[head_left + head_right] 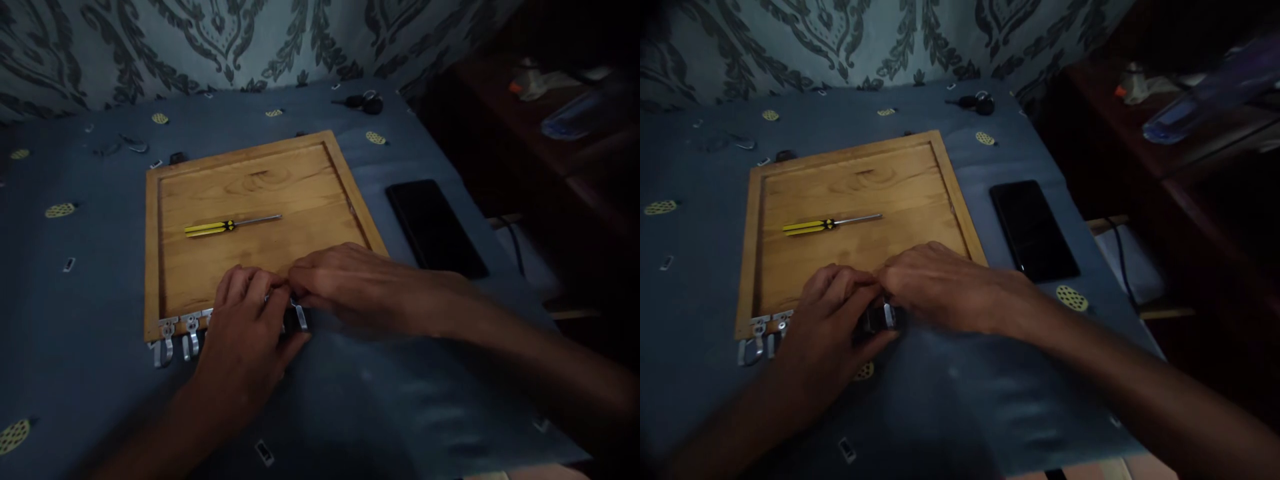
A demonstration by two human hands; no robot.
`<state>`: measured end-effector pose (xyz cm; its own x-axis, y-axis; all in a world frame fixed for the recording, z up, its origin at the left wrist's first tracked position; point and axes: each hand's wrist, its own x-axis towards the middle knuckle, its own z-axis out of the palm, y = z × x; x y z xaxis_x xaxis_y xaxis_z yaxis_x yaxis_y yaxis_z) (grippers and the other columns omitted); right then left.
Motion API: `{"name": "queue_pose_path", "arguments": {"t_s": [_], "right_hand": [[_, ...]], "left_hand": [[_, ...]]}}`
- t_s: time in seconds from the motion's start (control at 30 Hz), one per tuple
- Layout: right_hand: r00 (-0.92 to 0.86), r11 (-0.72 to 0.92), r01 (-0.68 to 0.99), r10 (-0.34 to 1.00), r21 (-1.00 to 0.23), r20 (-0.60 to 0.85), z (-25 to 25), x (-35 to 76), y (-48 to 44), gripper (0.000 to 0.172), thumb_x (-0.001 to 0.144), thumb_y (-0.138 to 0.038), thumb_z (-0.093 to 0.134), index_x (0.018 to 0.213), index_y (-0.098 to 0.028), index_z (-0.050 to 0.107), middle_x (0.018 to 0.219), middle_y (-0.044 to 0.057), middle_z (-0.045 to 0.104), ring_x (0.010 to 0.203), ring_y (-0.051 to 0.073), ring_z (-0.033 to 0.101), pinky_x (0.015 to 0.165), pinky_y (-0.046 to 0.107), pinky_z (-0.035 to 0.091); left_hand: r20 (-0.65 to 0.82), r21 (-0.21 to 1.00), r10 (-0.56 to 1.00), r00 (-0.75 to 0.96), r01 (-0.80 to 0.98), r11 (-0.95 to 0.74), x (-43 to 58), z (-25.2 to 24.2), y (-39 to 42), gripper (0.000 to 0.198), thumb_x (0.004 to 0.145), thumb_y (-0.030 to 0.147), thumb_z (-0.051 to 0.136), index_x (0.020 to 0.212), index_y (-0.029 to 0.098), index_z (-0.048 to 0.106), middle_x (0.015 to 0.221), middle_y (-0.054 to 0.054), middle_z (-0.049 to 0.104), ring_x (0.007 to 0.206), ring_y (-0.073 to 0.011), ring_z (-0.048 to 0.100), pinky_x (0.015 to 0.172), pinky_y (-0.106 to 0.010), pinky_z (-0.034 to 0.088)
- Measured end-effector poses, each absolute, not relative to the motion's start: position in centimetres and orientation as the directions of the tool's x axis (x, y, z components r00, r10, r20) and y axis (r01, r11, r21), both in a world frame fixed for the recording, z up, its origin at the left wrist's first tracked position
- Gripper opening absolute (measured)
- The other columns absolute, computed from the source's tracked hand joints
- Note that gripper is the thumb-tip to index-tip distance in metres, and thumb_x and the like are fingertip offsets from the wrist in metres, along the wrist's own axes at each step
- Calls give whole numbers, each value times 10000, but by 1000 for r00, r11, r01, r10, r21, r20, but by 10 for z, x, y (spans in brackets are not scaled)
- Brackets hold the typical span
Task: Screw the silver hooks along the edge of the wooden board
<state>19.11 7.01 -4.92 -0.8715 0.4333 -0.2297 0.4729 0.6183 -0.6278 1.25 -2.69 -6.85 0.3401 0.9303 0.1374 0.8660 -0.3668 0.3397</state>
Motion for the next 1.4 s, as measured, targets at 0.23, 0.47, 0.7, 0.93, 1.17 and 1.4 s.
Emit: {"name": "queue_pose_path", "arguments": {"t_s": [0.23, 0.47, 0.7, 0.93, 1.17, 1.4], "right_hand": [[-893, 614, 425, 405, -665, -198, -60, 198, 80, 165, 950, -296, 549, 1024, -245, 687, 1009, 21, 693, 980, 202, 617, 807, 315, 430], [-884, 623, 467, 351, -628, -308, -52, 188, 83, 201, 967, -265, 537, 1077, -176, 679, 1007, 51, 698, 944, 192, 621, 797, 304, 424], [-840, 558, 542, 351, -628, -413, -47, 178, 84, 171, 959, -253, 542, 963, -185, 698, 888, 30, 686, 819, 169, 615, 697, 272, 402], [-825, 534, 563, 414, -631, -385, -47, 177, 77, 183, 963, -274, 536, 893, -180, 677, 868, 22, 681, 786, 162, 612, 680, 267, 390], [-812, 509, 562, 489, -652, -318, -42, 182, 67, 288, 1005, -335, 477, 895, -176, 691, 856, 31, 694, 779, 160, 633, 695, 268, 416], [-762, 523, 524, 641, -673, -95, -50, 202, 44, 177, 978, -273, 542, 926, -171, 677, 845, 34, 691, 755, 151, 643, 668, 250, 450]], "left_hand": [[129, 338, 927, 352, 863, -375, 11, -68, -27, 294, 805, 314, 740, 1022, 146, 636, 1056, -101, 614, 1003, -287, 484, 909, -513, 463], [130, 315, 930, 345, 875, -368, 11, -68, -28, 355, 761, 353, 784, 1008, 137, 651, 1051, -99, 616, 1021, -297, 487, 942, -523, 457], [151, 315, 929, 338, 874, -370, 11, -69, -29, 331, 755, 322, 792, 995, 141, 652, 1045, -95, 630, 1026, -294, 504, 953, -527, 453], [157, 323, 931, 330, 874, -364, 11, -70, -29, 328, 739, 309, 807, 970, 134, 653, 1016, -91, 633, 1010, -290, 519, 950, -521, 457], [132, 318, 927, 351, 871, -375, 10, -67, -29, 297, 770, 305, 778, 983, 153, 637, 1046, -86, 618, 1006, -281, 506, 941, -516, 455], [157, 298, 920, 359, 871, -391, 9, -68, -30, 326, 791, 337, 754, 1015, 124, 648, 1029, -99, 602, 999, -289, 475, 946, -519, 448]]}}
